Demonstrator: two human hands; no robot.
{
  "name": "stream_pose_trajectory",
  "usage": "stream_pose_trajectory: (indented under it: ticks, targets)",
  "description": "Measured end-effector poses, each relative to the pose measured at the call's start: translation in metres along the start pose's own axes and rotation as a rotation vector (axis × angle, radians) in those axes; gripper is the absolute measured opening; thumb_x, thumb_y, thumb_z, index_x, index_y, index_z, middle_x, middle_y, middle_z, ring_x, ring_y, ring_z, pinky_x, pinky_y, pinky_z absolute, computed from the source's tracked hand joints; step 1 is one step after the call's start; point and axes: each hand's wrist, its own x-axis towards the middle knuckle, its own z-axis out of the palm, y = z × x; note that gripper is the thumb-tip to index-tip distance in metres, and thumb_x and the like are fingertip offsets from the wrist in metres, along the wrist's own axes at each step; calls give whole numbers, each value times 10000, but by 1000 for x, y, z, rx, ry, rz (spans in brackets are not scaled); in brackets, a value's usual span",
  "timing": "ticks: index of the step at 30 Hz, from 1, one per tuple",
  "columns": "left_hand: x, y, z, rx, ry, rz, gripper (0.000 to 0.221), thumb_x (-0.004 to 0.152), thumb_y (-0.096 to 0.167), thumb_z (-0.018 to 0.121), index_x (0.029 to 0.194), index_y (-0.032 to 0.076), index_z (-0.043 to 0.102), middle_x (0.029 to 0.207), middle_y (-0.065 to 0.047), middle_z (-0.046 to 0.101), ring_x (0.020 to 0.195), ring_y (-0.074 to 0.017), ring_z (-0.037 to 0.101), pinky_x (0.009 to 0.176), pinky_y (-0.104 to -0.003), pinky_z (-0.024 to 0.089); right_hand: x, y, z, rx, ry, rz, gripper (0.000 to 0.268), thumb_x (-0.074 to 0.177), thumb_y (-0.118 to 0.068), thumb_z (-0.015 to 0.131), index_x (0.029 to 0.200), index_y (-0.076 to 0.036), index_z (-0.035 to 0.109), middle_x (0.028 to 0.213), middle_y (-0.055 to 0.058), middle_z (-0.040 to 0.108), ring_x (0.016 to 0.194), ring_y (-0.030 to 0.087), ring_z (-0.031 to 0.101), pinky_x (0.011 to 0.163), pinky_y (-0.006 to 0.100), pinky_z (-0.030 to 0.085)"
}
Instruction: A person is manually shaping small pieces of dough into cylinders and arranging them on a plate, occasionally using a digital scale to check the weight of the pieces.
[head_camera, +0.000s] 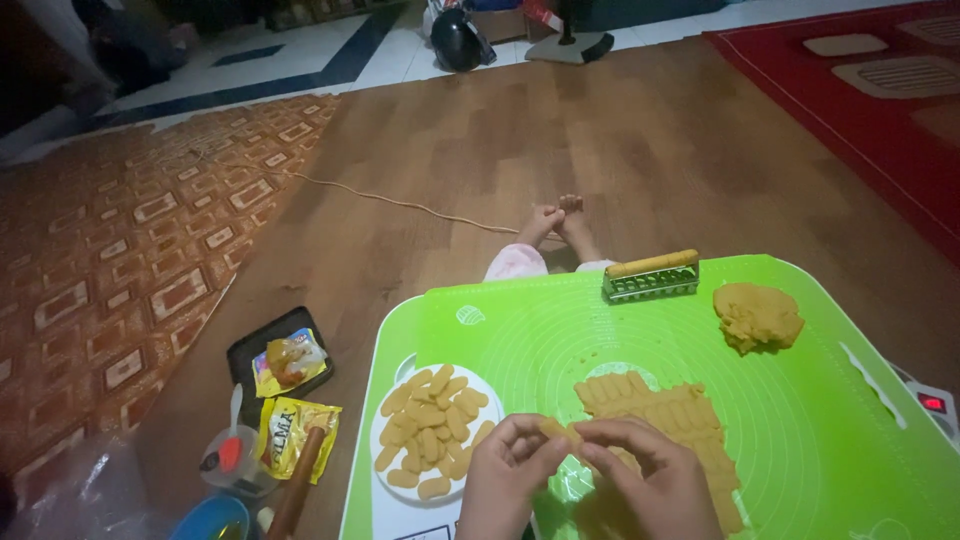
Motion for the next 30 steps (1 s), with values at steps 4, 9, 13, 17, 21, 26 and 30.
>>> stream_pose_trajectory:
  ticks: [4, 9, 13, 17, 21, 26, 30]
  targets:
    - [4, -10, -2, -63, 4, 14, 238, 841, -9, 788, 1067, -51, 727, 865, -169, 764, 721, -180, 632, 673, -264, 501, 0, 7, 2, 9, 3, -49, 210, 717, -27, 836, 908, -34, 923, 971, 79, 914, 929, 171, 828, 892, 320, 656]
    - [1, -14, 4, -95, 19, -38, 227, 857, 23, 802, 1047, -51, 703, 789, -179, 723, 658, -195, 572, 598, -281, 432, -3, 16, 6, -109, 118, -378, 210, 662, -77, 875, 867, -114, 898, 872, 2, 879, 774, 101, 801, 741, 231, 644]
    - [15, -35, -5, -145, -12, -84, 244, 853, -28, 791, 1071, -60, 686, 834, -208, 726, 675, -218, 578, 607, -292, 423, -6, 10, 2, -111, 122, -520, 194, 690, -40, 842, 876, -87, 876, 807, -12, 814, 689, 78, 744, 629, 192, 592]
    - [19, -43, -10, -239, -62, -95, 411, 843, -55, 752, 1238, -42, 642, 931, -238, 733, 720, -222, 597, 639, -289, 450, -7, 6, -3, -70, 32, -496, 126, 755, -66, 810, 871, -84, 856, 842, 1, 789, 712, 98, 707, 631, 221, 568]
    - [15, -37, -11, -184, -72, -167, 436, 864, 71, 746, 1266, -85, 682, 738, -144, 587, 591, -162, 464, 533, -264, 340, -6, 4, -4, -69, 14, -394, 41, 764, -104, 801, 783, -85, 833, 817, 1, 789, 811, 128, 702, 753, 270, 573]
    - [10, -32, -7, -172, -68, -199, 366, 865, 92, 761, 1192, -54, 688, 685, -120, 540, 574, -182, 463, 524, -295, 355, -3, 7, -9, -9, -17, -383, 24, 782, -90, 785, 771, -80, 804, 843, 4, 736, 827, 134, 660, 731, 261, 541]
    - [14, -38, -11, -190, -18, -142, 318, 857, 37, 766, 1143, -73, 682, 667, -115, 546, 579, -191, 484, 568, -326, 412, 18, -32, -34, 4, 205, -30, 150, 786, -143, 655, 832, -31, 743, 996, 55, 747, 928, 193, 689, 830, 322, 566]
